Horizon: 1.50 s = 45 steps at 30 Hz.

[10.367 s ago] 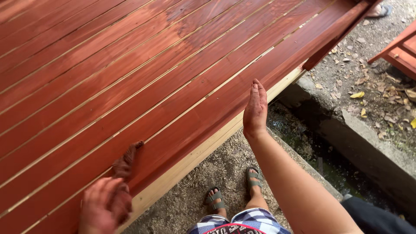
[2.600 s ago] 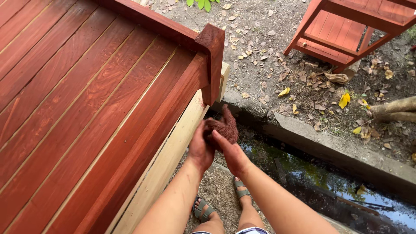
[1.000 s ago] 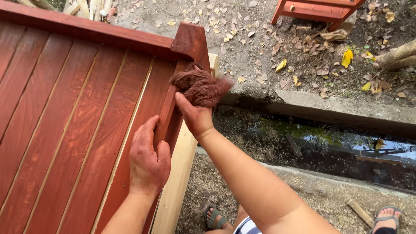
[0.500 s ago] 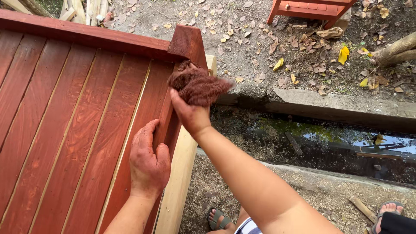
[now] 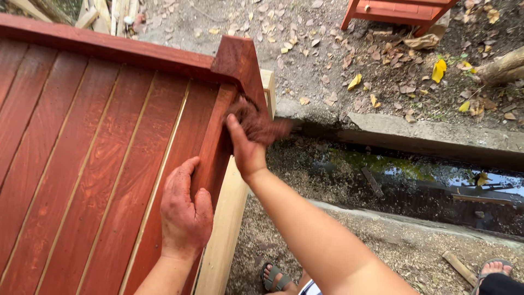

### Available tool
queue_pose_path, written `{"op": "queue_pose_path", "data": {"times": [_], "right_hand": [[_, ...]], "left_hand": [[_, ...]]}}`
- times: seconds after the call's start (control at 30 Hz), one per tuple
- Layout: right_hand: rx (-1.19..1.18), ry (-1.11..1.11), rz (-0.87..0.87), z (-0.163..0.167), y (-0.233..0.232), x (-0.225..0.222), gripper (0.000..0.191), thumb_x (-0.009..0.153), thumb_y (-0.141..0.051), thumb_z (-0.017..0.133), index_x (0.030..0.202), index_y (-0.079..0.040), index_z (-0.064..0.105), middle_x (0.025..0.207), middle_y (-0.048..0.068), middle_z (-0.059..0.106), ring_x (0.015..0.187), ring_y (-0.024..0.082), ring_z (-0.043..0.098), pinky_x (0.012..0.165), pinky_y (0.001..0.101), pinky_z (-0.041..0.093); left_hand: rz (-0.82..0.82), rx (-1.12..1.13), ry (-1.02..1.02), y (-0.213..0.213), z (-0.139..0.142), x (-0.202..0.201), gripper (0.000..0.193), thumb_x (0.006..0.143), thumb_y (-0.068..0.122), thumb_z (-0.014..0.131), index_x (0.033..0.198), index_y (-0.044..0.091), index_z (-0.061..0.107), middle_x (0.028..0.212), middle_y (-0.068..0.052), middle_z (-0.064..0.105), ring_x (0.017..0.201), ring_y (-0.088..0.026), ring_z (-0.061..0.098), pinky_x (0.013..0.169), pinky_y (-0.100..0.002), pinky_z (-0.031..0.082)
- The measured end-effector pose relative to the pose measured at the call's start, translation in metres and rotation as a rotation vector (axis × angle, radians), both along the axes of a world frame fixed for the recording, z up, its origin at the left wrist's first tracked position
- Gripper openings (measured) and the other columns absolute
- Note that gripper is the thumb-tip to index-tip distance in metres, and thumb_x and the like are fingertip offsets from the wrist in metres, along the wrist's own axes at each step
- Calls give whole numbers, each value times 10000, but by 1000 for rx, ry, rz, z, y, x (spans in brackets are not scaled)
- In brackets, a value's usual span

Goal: The person wipes the surface and edges of a reddish-brown wooden slatted table using a brown cloth. They move around the table, cleaning the top and side edges in a continuous motion.

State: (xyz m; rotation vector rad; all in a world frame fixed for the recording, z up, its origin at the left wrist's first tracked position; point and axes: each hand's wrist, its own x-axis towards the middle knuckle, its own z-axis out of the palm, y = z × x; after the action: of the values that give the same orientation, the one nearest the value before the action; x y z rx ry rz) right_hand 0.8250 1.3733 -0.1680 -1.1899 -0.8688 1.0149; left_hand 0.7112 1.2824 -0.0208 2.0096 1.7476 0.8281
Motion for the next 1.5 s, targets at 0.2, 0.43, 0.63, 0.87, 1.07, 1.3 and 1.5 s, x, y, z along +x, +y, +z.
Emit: {"op": "queue_pose_path", "data": {"times": [0.2,0.43,0.63,0.87,1.07,1.3,1.5], "right_hand": [[20,363,161,12,-71,-17,675,969,-285,633,1550,-67,367,1536,154,471,1375,312,533,1185,414,389],[-84,-261,21,3,-56,-16,555,1002,-367,582,1471,-72,564,1525,77,597,1333,166,599,1063,308,457],[-148,123,38,-26,-4,6,507,1033,-298,611,1461,-39,527,1522,119,549,1423,232,494,1201,363,347],[1,-10,168,-9,-93,-26,572,1065,-241,529,1574,-31,378,1649,146,385,1559,285,310,1278,372,188],[-161,9,19,-26,-4,-5,592,1050,-325,542,1526,8,425,1571,191,451,1478,288,381,1215,381,298],[-300,274,78,-22,-19,6,673,984,-408,610,1501,1,477,1530,160,514,1426,253,466,1189,347,353],[-47,150,17,-29,-34,-10,622,1019,-306,577,1519,41,449,1580,190,455,1481,288,403,1226,375,307]], "left_hand": [[26,-69,14,1,3,2,520,866,103,488,1362,-38,553,1337,-248,606,1281,-402,560,1122,-479,422],[11,-52,30,3,7,5,527,864,104,491,1365,-47,552,1355,-253,602,1299,-403,554,1133,-487,417],[8,-44,24,2,4,4,521,869,102,492,1367,-41,554,1368,-243,606,1313,-402,551,1145,-483,414],[27,-88,32,5,10,8,513,869,105,485,1356,-41,553,1344,-242,603,1293,-396,556,1130,-479,418],[5,-50,29,5,8,9,517,868,101,493,1360,-44,554,1348,-252,607,1298,-414,554,1131,-490,414],[4,-50,17,6,8,10,517,872,89,488,1366,-53,548,1348,-258,602,1293,-408,562,1133,-493,423],[-5,-48,24,7,9,10,518,872,92,491,1362,-65,546,1348,-265,597,1299,-415,554,1132,-497,418]]}}
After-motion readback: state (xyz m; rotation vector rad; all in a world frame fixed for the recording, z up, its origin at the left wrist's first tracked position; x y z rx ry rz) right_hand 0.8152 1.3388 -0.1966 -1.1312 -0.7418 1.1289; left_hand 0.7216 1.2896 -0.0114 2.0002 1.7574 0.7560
